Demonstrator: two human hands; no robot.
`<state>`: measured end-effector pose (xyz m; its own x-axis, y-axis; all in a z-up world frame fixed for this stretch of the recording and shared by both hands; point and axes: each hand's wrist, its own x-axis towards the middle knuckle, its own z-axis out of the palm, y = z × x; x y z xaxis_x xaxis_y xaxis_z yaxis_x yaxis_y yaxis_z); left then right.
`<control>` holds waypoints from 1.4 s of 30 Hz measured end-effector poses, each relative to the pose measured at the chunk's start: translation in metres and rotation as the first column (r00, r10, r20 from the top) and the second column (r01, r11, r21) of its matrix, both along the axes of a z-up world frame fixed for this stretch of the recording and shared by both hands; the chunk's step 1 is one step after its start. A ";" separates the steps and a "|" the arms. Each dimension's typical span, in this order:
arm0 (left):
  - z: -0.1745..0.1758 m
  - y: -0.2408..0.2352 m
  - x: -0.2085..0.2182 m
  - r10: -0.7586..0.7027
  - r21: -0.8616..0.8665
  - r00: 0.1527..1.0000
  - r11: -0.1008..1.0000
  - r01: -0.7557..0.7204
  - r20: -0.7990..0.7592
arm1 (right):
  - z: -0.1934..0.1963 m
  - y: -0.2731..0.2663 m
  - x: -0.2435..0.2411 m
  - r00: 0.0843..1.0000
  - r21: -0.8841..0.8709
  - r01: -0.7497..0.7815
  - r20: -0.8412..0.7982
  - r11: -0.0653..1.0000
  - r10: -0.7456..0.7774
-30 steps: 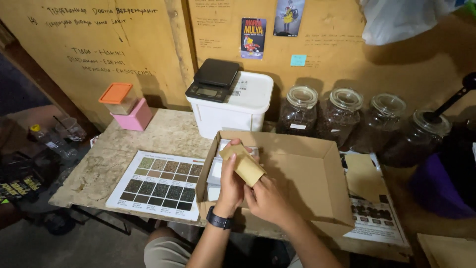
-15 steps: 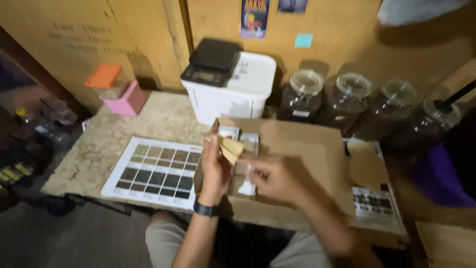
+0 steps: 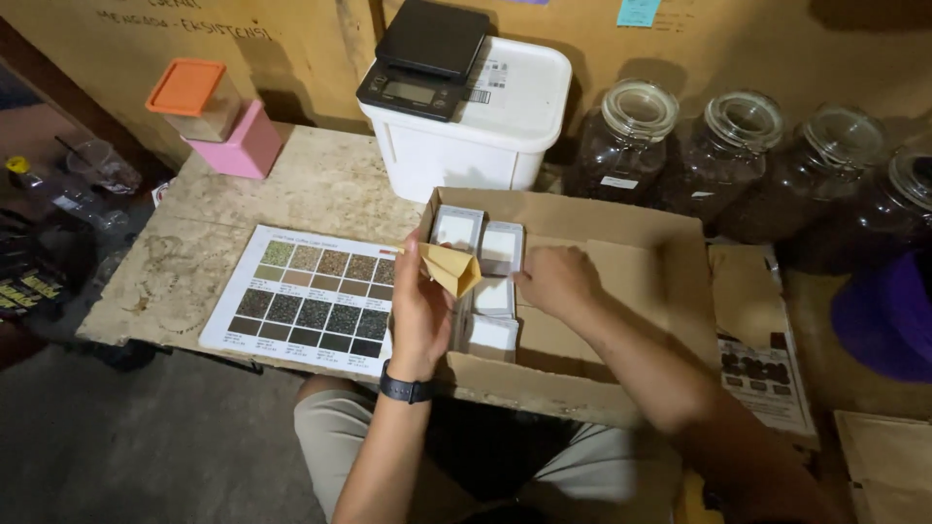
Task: The person is folding small square paper filters and placing them into small white cardboard boxes on a workbench.
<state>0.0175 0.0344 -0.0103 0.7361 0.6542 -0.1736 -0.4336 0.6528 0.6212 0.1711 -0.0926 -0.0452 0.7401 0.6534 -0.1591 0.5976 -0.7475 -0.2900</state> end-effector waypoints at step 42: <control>-0.026 0.008 0.010 0.045 -0.033 0.999 0.998 -0.046 -0.015 | 0.061 -0.045 -0.032 0.822 0.879 0.382 -0.464 0.285 0.329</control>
<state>0.0277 0.0428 -0.0363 0.7030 0.6806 -0.2061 -0.4544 0.6529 0.6060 0.1393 -0.1373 0.0163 0.7911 0.5732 0.2135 0.0837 0.2443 -0.9661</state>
